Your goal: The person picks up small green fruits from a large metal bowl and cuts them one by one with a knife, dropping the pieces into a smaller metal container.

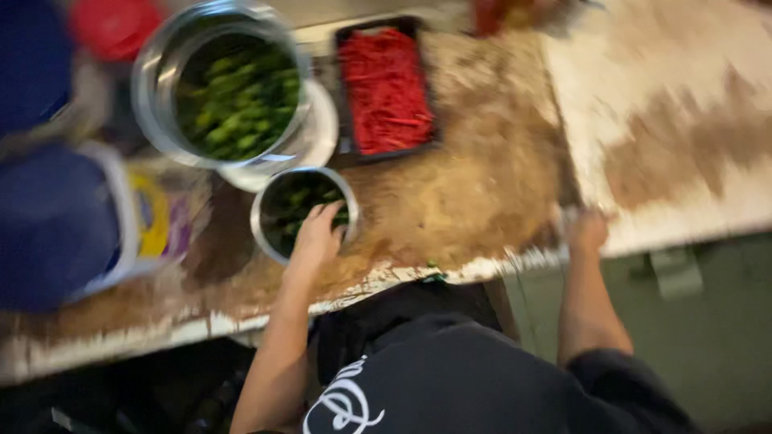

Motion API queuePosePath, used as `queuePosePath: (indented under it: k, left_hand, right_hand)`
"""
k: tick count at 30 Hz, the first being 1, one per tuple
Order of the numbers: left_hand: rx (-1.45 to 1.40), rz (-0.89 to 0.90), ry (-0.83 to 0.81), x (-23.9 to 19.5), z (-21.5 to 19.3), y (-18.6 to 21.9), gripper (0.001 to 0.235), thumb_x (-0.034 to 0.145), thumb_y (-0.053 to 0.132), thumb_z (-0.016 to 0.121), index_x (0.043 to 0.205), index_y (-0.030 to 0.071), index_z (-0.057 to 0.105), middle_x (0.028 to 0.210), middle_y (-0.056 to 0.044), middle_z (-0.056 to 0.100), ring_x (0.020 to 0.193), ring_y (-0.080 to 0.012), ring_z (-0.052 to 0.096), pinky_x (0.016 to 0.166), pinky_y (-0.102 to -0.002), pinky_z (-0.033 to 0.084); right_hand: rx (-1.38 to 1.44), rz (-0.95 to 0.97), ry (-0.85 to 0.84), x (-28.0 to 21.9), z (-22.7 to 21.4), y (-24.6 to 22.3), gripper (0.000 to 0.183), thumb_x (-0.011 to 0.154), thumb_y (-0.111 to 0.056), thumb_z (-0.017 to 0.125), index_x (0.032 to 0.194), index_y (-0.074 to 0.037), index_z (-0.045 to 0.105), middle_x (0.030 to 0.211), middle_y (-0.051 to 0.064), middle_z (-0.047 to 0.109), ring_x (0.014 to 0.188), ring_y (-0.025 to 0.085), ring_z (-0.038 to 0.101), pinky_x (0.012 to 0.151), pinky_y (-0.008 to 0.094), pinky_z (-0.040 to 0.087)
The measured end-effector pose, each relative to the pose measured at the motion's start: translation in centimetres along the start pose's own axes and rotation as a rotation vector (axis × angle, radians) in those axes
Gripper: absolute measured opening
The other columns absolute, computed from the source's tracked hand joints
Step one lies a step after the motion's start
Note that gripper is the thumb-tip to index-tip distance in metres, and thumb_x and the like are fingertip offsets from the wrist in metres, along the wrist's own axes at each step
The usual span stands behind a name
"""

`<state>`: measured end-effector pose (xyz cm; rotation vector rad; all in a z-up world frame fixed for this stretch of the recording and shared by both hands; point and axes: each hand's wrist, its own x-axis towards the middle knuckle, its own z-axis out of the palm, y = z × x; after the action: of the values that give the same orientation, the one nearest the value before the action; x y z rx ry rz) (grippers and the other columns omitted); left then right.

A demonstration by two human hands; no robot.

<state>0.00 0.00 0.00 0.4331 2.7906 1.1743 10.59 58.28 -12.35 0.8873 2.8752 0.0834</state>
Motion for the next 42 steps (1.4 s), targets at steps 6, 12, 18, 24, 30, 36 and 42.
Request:
queuePosePath:
  k: [6, 12, 18, 24, 30, 36, 42]
  left_hand:
    - [0.223, -0.093, -0.273, 2.9, 2.8, -4.6, 0.034, 0.084, 0.006, 0.065, 0.117, 0.009, 0.072, 0.117, -0.024, 0.067, 0.107, -0.0424, 0.066, 0.096, -0.048, 0.053]
    - [0.437, 0.167, -0.287, 2.8, 1.6, -3.4, 0.05, 0.063, -0.006, 0.061, 0.111, 0.003, 0.071, 0.118, -0.029, 0.067, 0.103, -0.0489, 0.063, 0.088, -0.052, 0.051]
    - [0.088, -0.101, -0.067, 2.6, -0.4, -0.8, 0.035, 0.082, 0.015, 0.075, 0.114, 0.002, 0.065, 0.106, -0.023, 0.067, 0.098, -0.0409, 0.064, 0.085, -0.049, 0.053]
    - [-0.233, -0.246, 0.259, 0.1, -4.2, 2.5, 0.031, 0.083, 0.017, 0.083, 0.11, 0.008, 0.073, 0.098, -0.011, 0.066, 0.084, -0.0229, 0.064, 0.076, -0.036, 0.054]
    - [-1.208, -0.239, 0.495, -0.6, -8.2, 3.4, 0.038, 0.096, 0.001, 0.067, 0.134, 0.004, 0.062, 0.107, -0.005, 0.067, 0.095, -0.015, 0.066, 0.087, -0.029, 0.057]
    - [-1.353, 0.007, 0.705, 1.5, -7.4, 3.5, 0.037, 0.098, -0.007, 0.064, 0.133, 0.001, 0.058, 0.118, -0.005, 0.065, 0.104, -0.0136, 0.065, 0.092, -0.03, 0.056]
    - [-1.358, -0.019, 0.691, 1.3, -5.7, 4.0, 0.038, 0.094, -0.009, 0.068, 0.13, 0.001, 0.06, 0.114, -0.005, 0.068, 0.101, -0.0134, 0.067, 0.088, -0.029, 0.056]
  right_hand:
    - [0.484, 0.267, 0.356, -2.2, 4.1, 1.9, 0.022, 0.09, -0.003, 0.064, 0.112, -0.002, 0.065, 0.12, 0.03, 0.061, 0.098, 0.048, 0.063, 0.082, 0.051, 0.051]
    - [0.821, 0.187, 0.293, -1.9, -1.9, -5.0, 0.018, 0.095, -0.002, 0.063, 0.113, -0.004, 0.068, 0.099, 0.015, 0.071, 0.082, 0.032, 0.07, 0.073, 0.043, 0.054]
    - [1.752, -0.308, -0.61, -3.5, -17.8, -24.8, 0.026, 0.094, -0.006, 0.061, 0.118, 0.004, 0.062, 0.103, 0.012, 0.072, 0.056, 0.017, 0.063, 0.051, 0.03, 0.052]
    - [1.875, -0.935, -0.802, -6.7, -31.1, -42.4, 0.034, 0.108, -0.009, 0.057, 0.139, 0.004, 0.056, 0.108, 0.015, 0.068, 0.067, 0.021, 0.069, 0.06, 0.034, 0.056]
    - [1.579, -1.135, -0.916, -10.0, -33.8, -45.9, 0.05, 0.115, -0.024, 0.049, 0.162, -0.011, 0.038, 0.111, 0.01, 0.068, 0.077, 0.013, 0.072, 0.07, 0.028, 0.058]
    - [0.855, -1.319, -0.336, -14.8, -31.9, -43.2, 0.052, 0.109, -0.035, 0.055, 0.156, -0.016, 0.047, 0.109, 0.023, 0.074, 0.095, 0.035, 0.075, 0.082, 0.04, 0.058]
    - [0.839, -1.369, -0.333, -15.1, -32.2, -41.3, 0.057, 0.106, -0.036, 0.053, 0.151, -0.006, 0.038, 0.137, 0.03, 0.059, 0.118, 0.047, 0.062, 0.096, 0.048, 0.05]
